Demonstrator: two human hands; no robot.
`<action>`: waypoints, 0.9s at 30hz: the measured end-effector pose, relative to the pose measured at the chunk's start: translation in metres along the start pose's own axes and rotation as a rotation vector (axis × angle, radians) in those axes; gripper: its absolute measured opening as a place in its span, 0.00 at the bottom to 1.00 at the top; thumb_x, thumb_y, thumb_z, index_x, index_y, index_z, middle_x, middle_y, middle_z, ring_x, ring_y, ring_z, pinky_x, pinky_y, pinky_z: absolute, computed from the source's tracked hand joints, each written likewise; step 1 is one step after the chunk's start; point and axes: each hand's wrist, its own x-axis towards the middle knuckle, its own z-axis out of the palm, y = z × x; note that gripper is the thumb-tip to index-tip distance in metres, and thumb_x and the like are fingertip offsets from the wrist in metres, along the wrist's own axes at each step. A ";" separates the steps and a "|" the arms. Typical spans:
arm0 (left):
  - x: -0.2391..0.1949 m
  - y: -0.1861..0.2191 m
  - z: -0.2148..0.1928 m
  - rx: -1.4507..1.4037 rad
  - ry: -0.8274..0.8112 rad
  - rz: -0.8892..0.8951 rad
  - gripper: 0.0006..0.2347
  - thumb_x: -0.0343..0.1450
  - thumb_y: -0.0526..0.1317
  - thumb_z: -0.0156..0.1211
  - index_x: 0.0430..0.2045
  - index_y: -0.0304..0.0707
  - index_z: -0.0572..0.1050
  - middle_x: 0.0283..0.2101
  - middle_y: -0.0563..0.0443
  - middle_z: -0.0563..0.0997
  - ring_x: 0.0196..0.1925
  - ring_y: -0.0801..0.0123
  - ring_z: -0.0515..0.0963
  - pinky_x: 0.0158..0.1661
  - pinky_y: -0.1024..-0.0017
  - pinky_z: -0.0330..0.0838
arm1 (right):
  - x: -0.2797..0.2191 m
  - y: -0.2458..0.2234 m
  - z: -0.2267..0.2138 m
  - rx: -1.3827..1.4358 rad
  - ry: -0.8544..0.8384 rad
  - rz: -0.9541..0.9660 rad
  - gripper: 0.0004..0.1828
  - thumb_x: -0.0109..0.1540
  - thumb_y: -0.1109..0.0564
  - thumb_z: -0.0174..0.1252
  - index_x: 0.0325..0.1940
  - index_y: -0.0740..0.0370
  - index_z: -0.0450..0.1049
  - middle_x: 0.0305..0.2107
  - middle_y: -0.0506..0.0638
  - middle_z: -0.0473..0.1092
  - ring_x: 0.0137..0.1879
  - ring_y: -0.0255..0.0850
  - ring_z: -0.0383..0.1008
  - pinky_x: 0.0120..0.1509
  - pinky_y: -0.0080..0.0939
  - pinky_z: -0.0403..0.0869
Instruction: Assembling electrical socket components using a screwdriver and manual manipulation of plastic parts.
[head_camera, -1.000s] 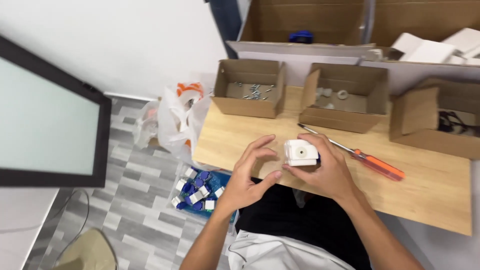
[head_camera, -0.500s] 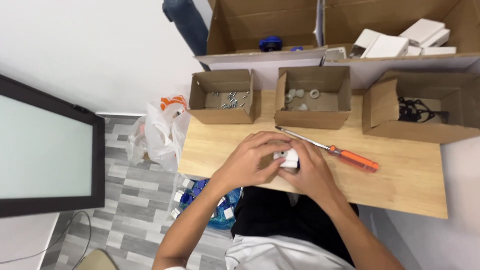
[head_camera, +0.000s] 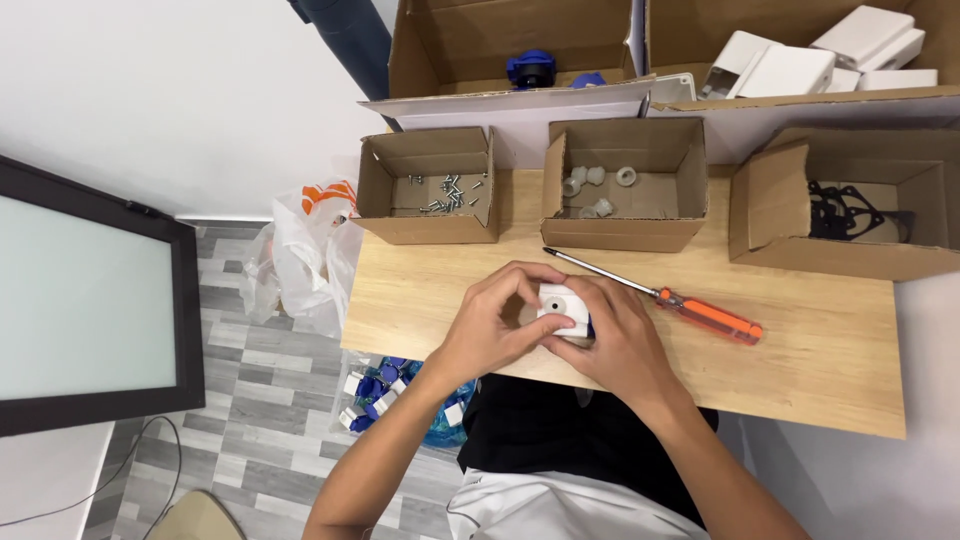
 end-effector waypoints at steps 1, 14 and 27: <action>-0.002 0.001 0.001 -0.002 -0.002 0.004 0.13 0.68 0.39 0.79 0.29 0.40 0.74 0.52 0.46 0.87 0.54 0.51 0.89 0.52 0.58 0.83 | -0.003 0.005 0.001 -0.004 0.003 0.000 0.36 0.51 0.49 0.81 0.61 0.60 0.77 0.47 0.53 0.77 0.54 0.52 0.80 0.62 0.50 0.77; -0.026 0.005 0.007 -0.025 0.086 -0.009 0.18 0.67 0.36 0.80 0.51 0.36 0.83 0.58 0.40 0.84 0.58 0.48 0.86 0.54 0.60 0.86 | -0.004 0.001 -0.001 0.021 -0.022 0.005 0.35 0.52 0.53 0.76 0.64 0.60 0.77 0.49 0.55 0.77 0.56 0.55 0.81 0.62 0.53 0.76; -0.002 0.005 -0.013 0.052 -0.086 0.061 0.10 0.72 0.34 0.72 0.47 0.36 0.84 0.59 0.38 0.81 0.60 0.41 0.86 0.60 0.49 0.81 | 0.011 -0.020 -0.017 0.050 -0.034 0.019 0.37 0.53 0.51 0.81 0.63 0.65 0.76 0.47 0.58 0.77 0.55 0.58 0.81 0.60 0.55 0.77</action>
